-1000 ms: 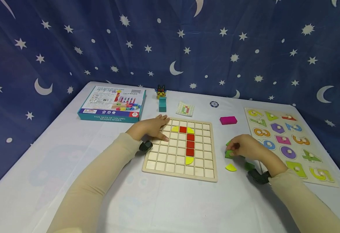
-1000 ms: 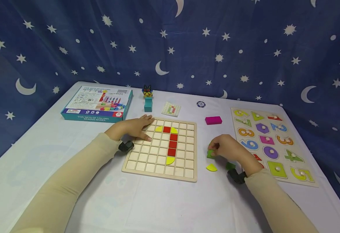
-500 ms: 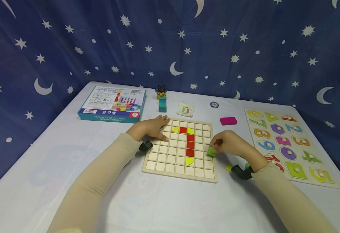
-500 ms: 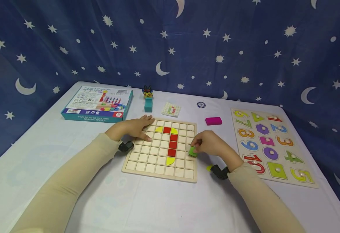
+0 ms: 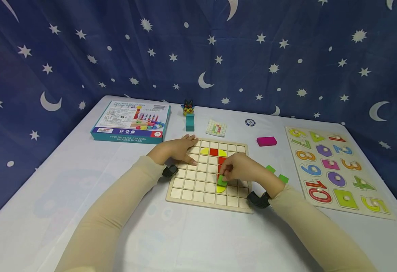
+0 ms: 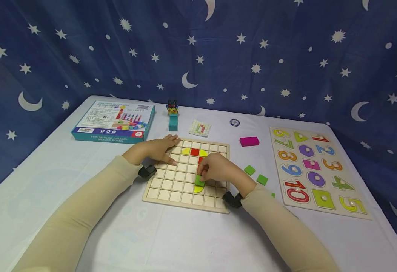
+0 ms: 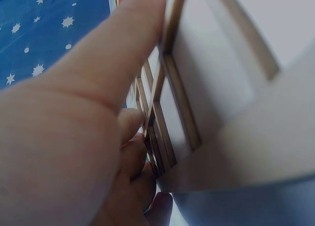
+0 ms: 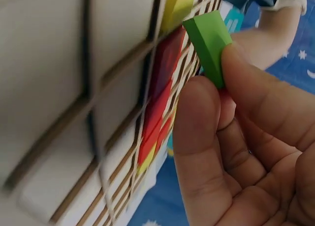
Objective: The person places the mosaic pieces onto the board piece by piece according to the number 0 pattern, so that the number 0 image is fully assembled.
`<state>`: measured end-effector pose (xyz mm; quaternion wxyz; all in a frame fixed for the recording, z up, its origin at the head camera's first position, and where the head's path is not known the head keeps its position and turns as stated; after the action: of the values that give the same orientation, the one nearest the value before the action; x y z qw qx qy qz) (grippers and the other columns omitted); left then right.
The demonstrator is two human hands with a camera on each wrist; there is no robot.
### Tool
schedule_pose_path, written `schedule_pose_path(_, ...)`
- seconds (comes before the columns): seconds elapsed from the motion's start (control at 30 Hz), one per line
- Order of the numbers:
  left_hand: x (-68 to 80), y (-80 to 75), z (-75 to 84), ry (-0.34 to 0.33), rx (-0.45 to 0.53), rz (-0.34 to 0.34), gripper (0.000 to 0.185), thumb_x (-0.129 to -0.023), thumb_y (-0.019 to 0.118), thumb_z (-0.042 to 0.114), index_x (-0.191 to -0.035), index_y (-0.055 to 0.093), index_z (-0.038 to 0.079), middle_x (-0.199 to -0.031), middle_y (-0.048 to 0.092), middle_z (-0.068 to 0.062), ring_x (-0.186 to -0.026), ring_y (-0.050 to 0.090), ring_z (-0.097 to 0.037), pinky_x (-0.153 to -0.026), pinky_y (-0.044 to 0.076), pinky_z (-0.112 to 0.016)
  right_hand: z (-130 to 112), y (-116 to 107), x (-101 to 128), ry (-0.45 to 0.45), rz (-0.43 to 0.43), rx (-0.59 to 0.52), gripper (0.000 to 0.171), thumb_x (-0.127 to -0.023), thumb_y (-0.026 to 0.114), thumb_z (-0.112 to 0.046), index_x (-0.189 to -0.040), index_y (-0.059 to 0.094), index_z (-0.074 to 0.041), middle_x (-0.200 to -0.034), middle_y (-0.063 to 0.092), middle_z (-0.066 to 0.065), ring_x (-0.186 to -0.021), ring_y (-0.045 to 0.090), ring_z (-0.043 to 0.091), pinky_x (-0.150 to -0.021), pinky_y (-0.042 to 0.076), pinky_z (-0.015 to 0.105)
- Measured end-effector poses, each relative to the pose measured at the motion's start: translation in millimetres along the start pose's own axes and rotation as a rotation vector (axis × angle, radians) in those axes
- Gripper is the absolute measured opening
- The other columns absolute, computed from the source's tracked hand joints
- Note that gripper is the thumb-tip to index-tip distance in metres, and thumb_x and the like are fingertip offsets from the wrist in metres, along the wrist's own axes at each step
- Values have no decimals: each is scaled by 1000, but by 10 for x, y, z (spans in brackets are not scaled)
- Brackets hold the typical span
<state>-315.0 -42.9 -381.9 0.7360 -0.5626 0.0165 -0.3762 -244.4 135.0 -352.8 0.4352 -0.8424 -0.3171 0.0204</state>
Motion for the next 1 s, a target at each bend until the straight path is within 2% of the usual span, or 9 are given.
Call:
schedule_pose_path(0.17,-5,4,-3,-12,0,-2,96,-81,65,46,-149,8,9,-156,0,-10,-143,-5,-28,-115,9,-45,-119,118,-99,10,-40,19,6,-77,73,-7,-81,70,-10,-69,59,-2,-63,51,10,-59,44,23)
schedule_pose_path(0.4,-9,6,-8,-17,3,2,96,-81,65,47,-149,9,9,-156,1,-9,-143,-4,-27,-115,9,-45,-237,193,-149,-24,-55,41,7,-76,74,-7,-79,69,-11,-67,58,-2,-61,48,10,-56,42,22)
schedule_pose_path(1.0,4,-3,3,-8,-10,7,95,-82,65,46,-149,10,8,-156,2,-10,-143,-4,-29,-115,10,-45,-261,286,-179,7,-96,112,4,-76,73,-7,-76,70,-10,-64,56,-4,-58,45,8,-55,38,21)
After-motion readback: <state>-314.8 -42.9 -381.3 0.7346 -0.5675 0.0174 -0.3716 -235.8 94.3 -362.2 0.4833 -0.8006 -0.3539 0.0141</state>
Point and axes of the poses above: each hand's wrist, its own x-axis away from the middle knuckle, its own y-axis out of the palm, z = x × y, the point moved 5 cm from there along -x, towards the middle knuckle
